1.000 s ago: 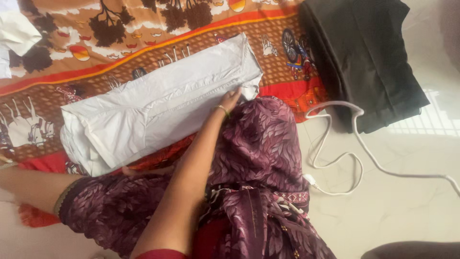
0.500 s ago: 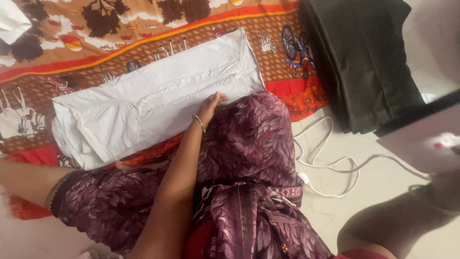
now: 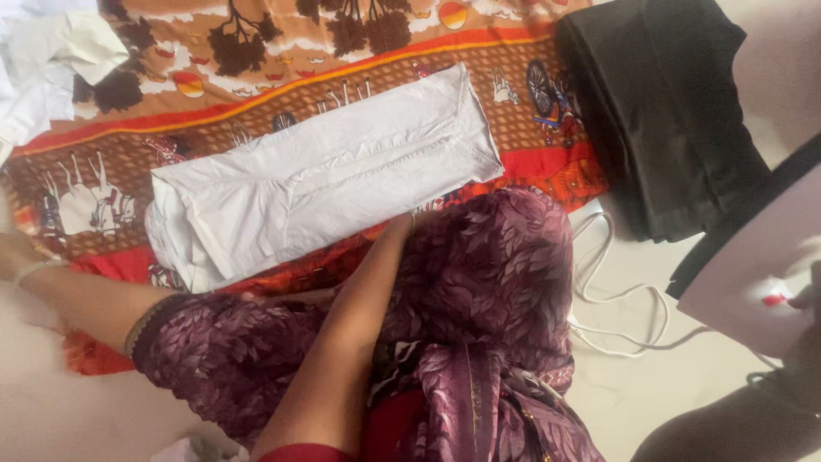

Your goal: The person irons a white shirt laid out on a patterned bedsheet using a handheld electric iron. They smooth the fabric with their hands, iron different sections, and fold the shirt in half before ironing the folded edges.

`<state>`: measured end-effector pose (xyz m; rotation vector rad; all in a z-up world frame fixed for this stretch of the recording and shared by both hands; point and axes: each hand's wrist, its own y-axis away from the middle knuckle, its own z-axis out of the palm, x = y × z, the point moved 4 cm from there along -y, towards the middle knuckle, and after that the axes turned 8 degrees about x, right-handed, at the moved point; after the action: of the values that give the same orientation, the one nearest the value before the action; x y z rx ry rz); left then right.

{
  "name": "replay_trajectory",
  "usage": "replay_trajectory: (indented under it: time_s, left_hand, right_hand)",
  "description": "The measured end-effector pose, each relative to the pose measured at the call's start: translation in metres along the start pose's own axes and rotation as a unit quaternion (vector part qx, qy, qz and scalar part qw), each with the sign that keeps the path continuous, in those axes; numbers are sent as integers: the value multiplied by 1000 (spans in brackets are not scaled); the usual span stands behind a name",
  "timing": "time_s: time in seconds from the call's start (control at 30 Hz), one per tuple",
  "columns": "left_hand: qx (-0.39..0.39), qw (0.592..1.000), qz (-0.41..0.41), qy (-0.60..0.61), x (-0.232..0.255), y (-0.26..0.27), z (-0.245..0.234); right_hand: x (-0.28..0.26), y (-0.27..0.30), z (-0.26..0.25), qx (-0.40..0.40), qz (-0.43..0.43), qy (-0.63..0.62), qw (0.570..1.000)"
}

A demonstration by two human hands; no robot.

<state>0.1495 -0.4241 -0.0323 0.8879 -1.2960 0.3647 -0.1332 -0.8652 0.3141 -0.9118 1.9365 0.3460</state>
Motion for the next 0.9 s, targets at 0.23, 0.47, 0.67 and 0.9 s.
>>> replay_trajectory:
  time_s: [0.23, 0.47, 0.67, 0.9]
  left_hand:
    - [192, 953, 25, -233, -85, 79, 3]
    - [447, 847, 49, -284, 28, 192, -27]
    - [539, 743, 108, -382, 38, 193, -79]
    - [500, 682, -70, -529, -18, 183, -105]
  right_hand:
    - [-130, -53, 131, 22, -264, 128, 956]
    - [-156, -96, 363, -108, -338, 88, 931]
    - [-101, -69, 528, -210, -231, 257, 915]
    - [-39, -90, 547, -169, -143, 297, 929]
